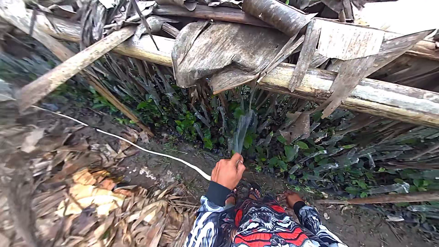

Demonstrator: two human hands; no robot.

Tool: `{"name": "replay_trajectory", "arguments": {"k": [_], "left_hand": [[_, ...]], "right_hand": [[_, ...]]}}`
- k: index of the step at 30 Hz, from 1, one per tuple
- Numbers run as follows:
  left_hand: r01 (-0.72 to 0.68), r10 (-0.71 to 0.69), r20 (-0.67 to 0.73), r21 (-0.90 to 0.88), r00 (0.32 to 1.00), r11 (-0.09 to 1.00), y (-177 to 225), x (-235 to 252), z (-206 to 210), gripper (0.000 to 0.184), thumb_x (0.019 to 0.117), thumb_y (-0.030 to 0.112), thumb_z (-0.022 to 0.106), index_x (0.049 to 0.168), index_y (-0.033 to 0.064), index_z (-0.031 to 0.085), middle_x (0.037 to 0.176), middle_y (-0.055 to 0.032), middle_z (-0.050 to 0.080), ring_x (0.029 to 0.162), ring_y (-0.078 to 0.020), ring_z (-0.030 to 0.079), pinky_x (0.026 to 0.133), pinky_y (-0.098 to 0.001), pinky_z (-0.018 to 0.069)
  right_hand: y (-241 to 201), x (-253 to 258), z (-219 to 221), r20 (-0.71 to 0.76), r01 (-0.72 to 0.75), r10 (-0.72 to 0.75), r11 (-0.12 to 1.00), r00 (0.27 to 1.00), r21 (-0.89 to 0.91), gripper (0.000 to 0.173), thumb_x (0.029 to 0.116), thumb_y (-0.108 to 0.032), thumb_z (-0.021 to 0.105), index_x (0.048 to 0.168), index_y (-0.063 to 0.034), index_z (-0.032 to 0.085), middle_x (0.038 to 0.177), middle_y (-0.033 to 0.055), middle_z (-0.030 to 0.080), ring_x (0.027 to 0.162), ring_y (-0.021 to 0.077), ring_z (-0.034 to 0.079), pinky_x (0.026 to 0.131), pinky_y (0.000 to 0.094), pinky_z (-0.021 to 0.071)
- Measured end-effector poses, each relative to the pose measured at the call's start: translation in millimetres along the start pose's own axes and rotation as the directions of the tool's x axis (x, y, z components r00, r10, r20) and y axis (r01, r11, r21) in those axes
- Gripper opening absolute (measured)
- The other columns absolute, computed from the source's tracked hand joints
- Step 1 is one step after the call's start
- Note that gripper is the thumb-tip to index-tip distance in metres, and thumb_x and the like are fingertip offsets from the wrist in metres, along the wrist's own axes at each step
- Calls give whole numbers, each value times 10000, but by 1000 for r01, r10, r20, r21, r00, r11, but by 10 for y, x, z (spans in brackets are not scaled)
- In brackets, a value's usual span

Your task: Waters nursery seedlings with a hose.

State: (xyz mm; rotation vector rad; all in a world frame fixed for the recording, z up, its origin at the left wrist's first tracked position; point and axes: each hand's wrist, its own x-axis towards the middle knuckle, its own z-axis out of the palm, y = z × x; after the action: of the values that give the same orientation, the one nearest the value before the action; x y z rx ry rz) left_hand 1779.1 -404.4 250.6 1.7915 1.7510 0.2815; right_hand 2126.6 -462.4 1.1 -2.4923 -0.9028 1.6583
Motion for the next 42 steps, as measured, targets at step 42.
{"name": "replay_trajectory", "arguments": {"k": [42], "left_hand": [[-73,71,61,34,996,997,386,-21,243,354,1023,330,423,1196,176,690,827,-107,723,801,-314,724,690,-516,558]], "right_hand": [[131,-65,-4,14,-34,33,998,999,61,362,1129,-243,430,1312,17,602,1054,201,656,820,253,630,769,424,530]]}}
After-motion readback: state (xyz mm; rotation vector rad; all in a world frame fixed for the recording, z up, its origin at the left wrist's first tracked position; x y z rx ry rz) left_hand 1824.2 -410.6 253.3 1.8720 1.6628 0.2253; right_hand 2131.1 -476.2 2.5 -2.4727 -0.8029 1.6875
